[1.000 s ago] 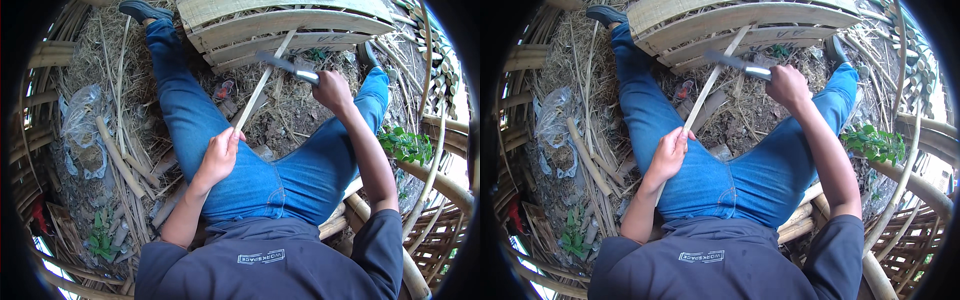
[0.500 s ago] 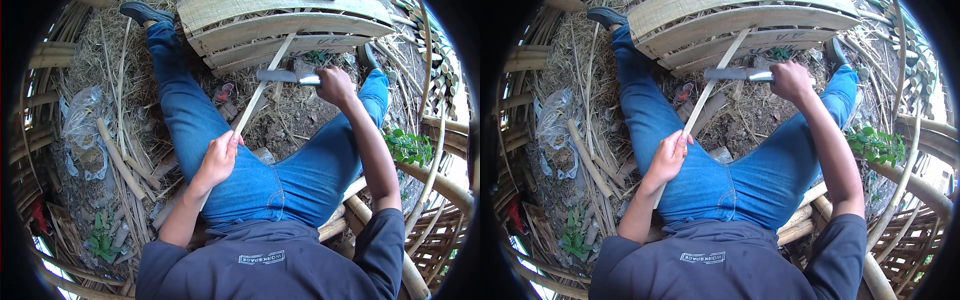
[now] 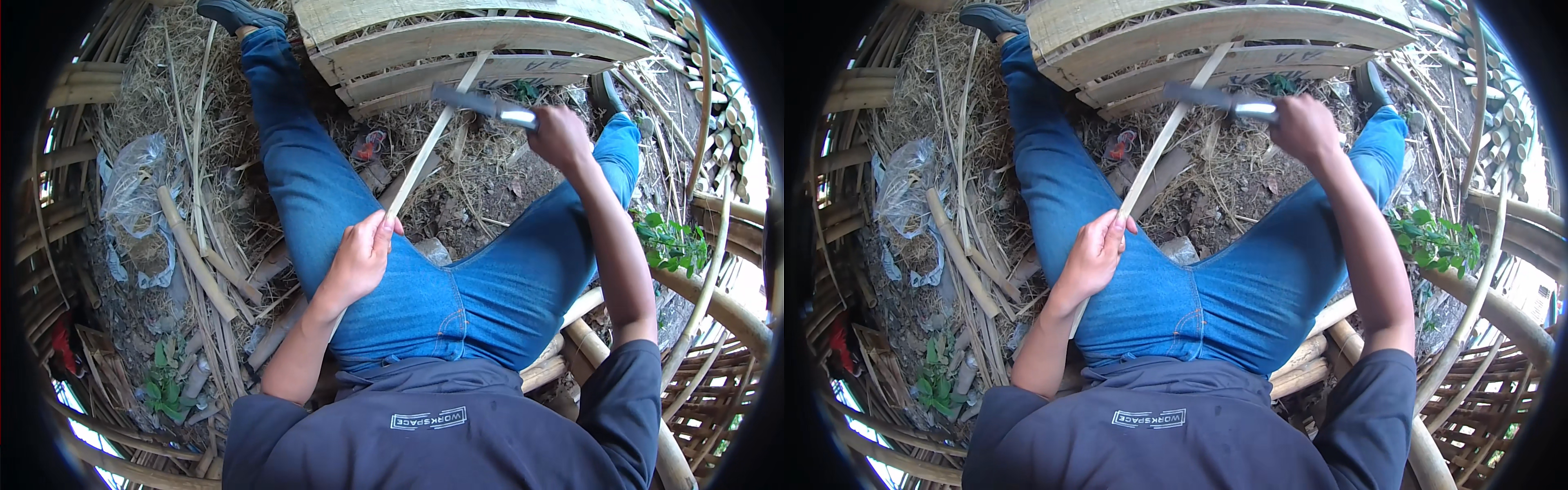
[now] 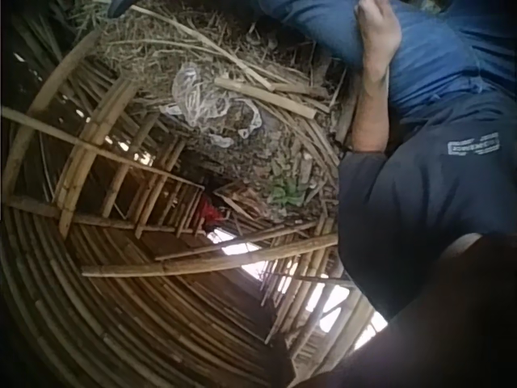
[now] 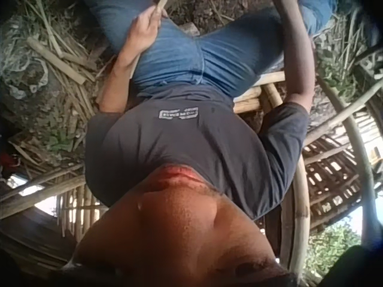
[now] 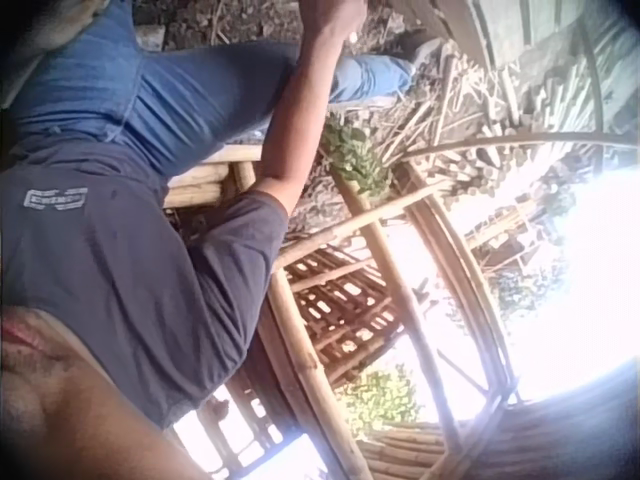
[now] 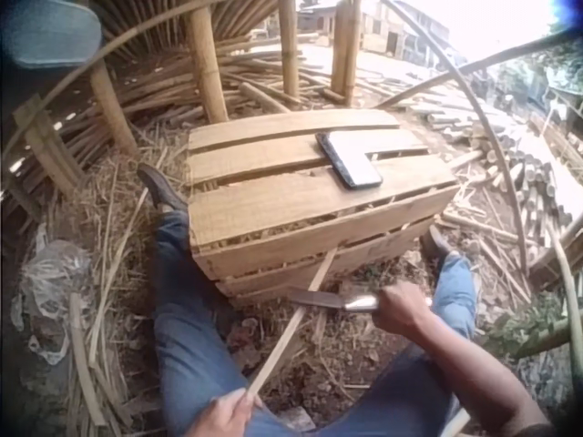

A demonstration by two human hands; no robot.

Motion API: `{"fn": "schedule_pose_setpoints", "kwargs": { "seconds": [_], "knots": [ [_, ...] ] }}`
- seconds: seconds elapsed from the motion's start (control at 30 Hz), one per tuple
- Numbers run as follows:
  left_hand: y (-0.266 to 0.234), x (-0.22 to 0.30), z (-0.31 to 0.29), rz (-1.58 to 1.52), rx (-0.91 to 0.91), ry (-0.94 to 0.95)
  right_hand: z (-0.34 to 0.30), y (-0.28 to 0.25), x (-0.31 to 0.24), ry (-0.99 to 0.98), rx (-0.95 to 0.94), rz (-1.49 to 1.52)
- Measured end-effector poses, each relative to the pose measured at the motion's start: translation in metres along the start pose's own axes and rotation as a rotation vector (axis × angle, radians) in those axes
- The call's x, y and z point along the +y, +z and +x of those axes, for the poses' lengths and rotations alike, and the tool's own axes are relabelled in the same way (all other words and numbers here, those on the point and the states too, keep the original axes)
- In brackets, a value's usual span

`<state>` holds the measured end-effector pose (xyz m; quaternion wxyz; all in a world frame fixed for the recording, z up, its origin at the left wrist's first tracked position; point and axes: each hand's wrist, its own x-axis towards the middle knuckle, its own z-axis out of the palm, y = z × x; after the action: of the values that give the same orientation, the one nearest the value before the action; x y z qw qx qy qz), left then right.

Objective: The person picks up a bamboo strip and scrapes along its surface using a knife.

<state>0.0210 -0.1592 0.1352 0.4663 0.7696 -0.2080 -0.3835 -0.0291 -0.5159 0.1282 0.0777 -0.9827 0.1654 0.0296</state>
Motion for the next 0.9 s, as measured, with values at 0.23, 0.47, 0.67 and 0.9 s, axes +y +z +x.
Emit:
{"fn": "schedule_pose_setpoints", "kwargs": {
  "seconds": [0.23, 0.47, 0.67, 0.9],
  "knots": [
    [0.001, 0.002, 0.0, -0.007, -0.017, 0.007, -0.068, 0.006, -0.083, 0.041, -0.252, 0.258],
    [-0.004, -0.008, -0.001, -0.06, -0.101, -0.026, -0.091, 0.001, -0.116, 0.044, -0.272, 0.43],
    [0.0, -0.01, 0.0, -0.104, -0.107, -0.014, -0.091, 0.021, -0.118, -0.029, -0.206, 0.255],
    [0.001, -0.01, -0.003, -0.031, -0.051, 0.019, -0.096, 0.027, -0.12, -0.008, -0.146, 0.206]
  ]
}}
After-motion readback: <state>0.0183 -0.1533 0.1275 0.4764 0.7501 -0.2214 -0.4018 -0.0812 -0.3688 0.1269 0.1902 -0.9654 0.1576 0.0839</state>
